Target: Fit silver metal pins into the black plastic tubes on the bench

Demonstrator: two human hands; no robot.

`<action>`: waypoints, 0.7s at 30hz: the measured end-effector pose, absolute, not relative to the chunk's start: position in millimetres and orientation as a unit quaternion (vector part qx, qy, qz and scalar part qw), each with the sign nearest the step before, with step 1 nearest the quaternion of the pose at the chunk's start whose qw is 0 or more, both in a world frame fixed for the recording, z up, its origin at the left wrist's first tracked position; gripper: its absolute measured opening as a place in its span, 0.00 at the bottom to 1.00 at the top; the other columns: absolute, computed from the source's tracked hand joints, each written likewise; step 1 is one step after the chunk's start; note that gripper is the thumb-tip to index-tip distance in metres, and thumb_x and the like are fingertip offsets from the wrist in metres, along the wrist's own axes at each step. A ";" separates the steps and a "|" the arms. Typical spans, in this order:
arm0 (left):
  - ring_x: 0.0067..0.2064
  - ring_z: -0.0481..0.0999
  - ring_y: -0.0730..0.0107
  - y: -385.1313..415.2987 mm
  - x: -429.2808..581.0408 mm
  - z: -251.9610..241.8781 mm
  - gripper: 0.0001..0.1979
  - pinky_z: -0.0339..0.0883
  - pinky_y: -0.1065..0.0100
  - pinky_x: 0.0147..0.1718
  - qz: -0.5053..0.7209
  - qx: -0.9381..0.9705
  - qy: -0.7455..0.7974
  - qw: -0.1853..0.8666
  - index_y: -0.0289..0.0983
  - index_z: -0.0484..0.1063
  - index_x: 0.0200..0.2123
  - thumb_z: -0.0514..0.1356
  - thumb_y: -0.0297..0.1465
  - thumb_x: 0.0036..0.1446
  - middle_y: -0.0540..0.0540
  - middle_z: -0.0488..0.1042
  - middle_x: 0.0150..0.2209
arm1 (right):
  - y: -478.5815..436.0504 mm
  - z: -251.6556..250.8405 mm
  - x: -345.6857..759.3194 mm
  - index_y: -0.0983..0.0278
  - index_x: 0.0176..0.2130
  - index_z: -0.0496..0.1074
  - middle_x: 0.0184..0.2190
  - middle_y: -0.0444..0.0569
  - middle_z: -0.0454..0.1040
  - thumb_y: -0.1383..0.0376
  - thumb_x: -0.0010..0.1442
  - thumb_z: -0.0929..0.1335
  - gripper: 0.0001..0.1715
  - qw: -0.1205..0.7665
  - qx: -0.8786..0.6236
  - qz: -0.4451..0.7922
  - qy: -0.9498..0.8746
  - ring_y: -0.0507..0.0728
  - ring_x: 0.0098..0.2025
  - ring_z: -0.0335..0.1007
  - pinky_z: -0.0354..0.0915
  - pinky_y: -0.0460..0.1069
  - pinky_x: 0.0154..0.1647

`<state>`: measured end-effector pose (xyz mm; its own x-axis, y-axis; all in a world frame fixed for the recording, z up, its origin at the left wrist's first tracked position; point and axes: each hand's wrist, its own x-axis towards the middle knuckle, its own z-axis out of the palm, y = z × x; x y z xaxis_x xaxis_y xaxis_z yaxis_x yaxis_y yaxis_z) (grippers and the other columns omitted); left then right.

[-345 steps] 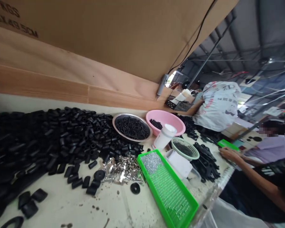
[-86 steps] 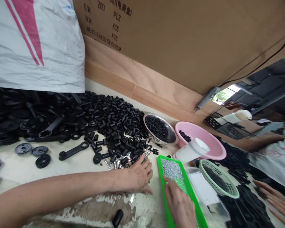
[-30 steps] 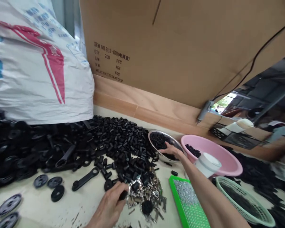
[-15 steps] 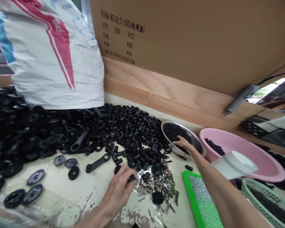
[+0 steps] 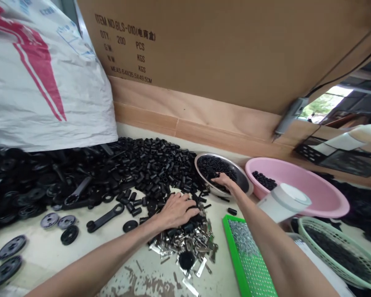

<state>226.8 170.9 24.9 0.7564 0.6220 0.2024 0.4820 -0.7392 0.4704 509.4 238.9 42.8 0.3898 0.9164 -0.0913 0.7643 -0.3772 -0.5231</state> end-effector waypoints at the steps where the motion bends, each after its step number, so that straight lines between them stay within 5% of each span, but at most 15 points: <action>1: 0.45 0.69 0.60 164.7 225.6 25.0 0.21 0.60 0.58 0.47 0.175 0.918 0.294 0.202 0.43 0.75 0.45 0.47 0.45 0.66 0.47 0.72 0.44 | 234.8 45.7 506.9 0.69 0.42 0.71 0.35 0.48 0.73 0.58 0.62 0.69 0.16 0.219 -0.802 0.209 -0.514 0.53 0.36 0.71 0.70 0.52 0.41; 5: 0.46 0.69 0.58 148.6 222.2 29.1 0.21 0.60 0.57 0.47 0.156 0.919 0.276 0.234 0.44 0.75 0.48 0.48 0.46 0.65 0.46 0.74 0.43 | 218.7 60.3 496.9 0.69 0.40 0.70 0.33 0.46 0.72 0.63 0.62 0.68 0.11 0.280 -0.780 0.273 -0.489 0.50 0.32 0.69 0.69 0.48 0.36; 10: 0.56 0.67 0.62 152.8 203.6 40.3 0.20 0.57 0.61 0.56 0.230 0.884 0.247 0.324 0.39 0.70 0.55 0.48 0.40 0.68 0.43 0.70 0.55 | 213.3 84.4 491.8 0.70 0.44 0.71 0.35 0.49 0.73 0.63 0.60 0.67 0.14 0.320 -0.773 0.297 -0.461 0.50 0.32 0.69 0.68 0.46 0.32; 14: 0.46 0.71 0.67 132.0 157.1 51.0 0.14 0.61 0.66 0.48 0.309 0.838 0.316 0.319 0.36 0.74 0.46 0.52 0.35 0.66 0.45 0.74 0.43 | 211.2 98.7 476.8 0.71 0.49 0.69 0.35 0.53 0.75 0.62 0.57 0.68 0.21 0.308 -0.768 0.279 -0.488 0.54 0.30 0.70 0.67 0.48 0.28; 17: 0.41 0.70 0.68 88.7 118.1 54.7 0.09 0.62 0.68 0.39 0.228 0.835 0.358 0.350 0.39 0.75 0.40 0.56 0.36 0.64 0.48 0.71 0.39 | 203.3 98.1 449.9 0.66 0.47 0.72 0.35 0.51 0.74 0.65 0.54 0.69 0.19 0.272 -0.755 0.215 -0.557 0.57 0.35 0.71 0.67 0.50 0.36; 21: 0.42 0.69 0.66 28.4 94.0 48.4 0.12 0.62 0.68 0.37 0.090 0.862 0.323 0.380 0.44 0.72 0.45 0.64 0.34 0.57 0.49 0.68 0.42 | 184.9 88.8 408.1 0.59 0.47 0.74 0.47 0.52 0.68 0.67 0.50 0.71 0.23 0.192 -0.742 0.071 -0.638 0.66 0.48 0.68 0.62 0.57 0.49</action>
<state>94.0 28.4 48.4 0.7749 0.6255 -0.0908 0.4888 -0.5020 0.7135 408.1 184.9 88.8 0.1760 0.9745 0.1393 0.9196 -0.1123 -0.3764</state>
